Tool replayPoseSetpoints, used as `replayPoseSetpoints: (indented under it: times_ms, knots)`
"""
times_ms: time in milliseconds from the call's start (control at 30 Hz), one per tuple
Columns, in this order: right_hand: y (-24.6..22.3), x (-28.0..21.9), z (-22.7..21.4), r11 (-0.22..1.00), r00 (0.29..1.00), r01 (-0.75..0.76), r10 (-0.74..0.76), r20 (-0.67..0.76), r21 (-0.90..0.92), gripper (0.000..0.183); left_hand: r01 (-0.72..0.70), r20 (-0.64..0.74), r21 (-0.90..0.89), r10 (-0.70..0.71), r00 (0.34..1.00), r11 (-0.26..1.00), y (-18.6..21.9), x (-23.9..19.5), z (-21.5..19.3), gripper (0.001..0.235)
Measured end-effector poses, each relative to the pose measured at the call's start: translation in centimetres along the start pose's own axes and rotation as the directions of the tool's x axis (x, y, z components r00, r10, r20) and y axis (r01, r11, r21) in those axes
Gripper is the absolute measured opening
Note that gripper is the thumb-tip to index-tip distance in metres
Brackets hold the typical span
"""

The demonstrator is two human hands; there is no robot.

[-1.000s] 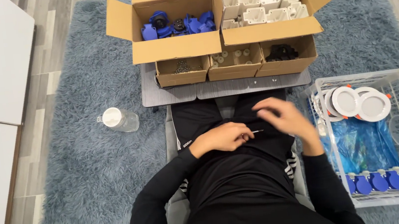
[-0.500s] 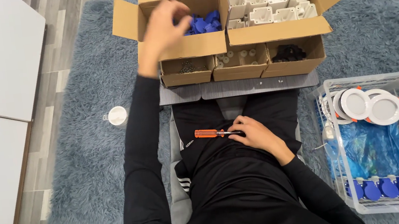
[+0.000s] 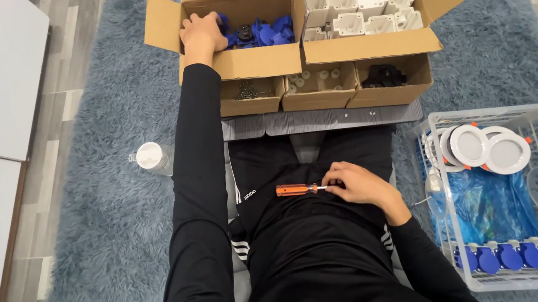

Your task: Assembling small electrical components by joining parts from boxes and using a screwdriver to fasten them.

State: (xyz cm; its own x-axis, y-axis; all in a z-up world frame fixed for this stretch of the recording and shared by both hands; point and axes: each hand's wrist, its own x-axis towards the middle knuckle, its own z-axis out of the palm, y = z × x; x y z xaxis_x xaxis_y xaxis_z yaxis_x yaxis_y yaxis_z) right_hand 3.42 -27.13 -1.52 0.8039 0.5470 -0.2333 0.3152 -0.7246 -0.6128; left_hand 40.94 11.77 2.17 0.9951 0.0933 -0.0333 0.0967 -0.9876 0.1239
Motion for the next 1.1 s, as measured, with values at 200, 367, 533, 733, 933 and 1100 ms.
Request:
replayPoseSetpoints:
  times_ms: [200, 367, 533, 733, 933, 1100]
  knots:
    - [-1.8, 1.1, 1.4, 0.976, 0.973, 0.155, -0.124, -0.195, 0.150, 0.024, 0.051, 0.007, -0.097, -0.050, 0.999, 0.994, -1.3, 2.4, 2.6, 0.066]
    - [-1.7, 1.8, 3.0, 0.976, 0.963, 0.170, -0.135, -0.235, 0.135, 0.020, 0.039, -0.040, -0.123, -0.044, 0.998, 0.992, -1.1, 2.0, 2.5, 0.067]
    - [-2.1, 1.8, 2.8, 0.983, 0.961, 0.168, -0.147, -0.232, 0.071, 0.027, -0.033, -0.131, -0.055, 0.025, 0.991, 0.998, -1.4, 2.2, 1.2, 0.042]
    - [-2.9, 1.5, 2.0, 0.927, 0.951, 0.289, -0.250, -0.181, 0.239, 0.023, -0.139, -0.130, -0.077, 0.128, 0.983, 0.987, -1.3, -0.7, -3.8, 0.018]
    - [-3.0, 1.5, 2.9, 0.978, 0.970, 0.204, -0.196, -0.142, 0.044, 0.032, -0.507, -0.619, -0.315, 0.232, 0.751, 0.802, 4.2, -16.3, -9.7, 0.023]
    - [-3.6, 0.7, -1.6, 0.939, 0.954, 0.285, -0.258, -0.151, 0.195, 0.029, -0.723, -0.625, -0.644, 0.374, 0.685, 0.249, 5.8, -26.4, -7.6, 0.025]
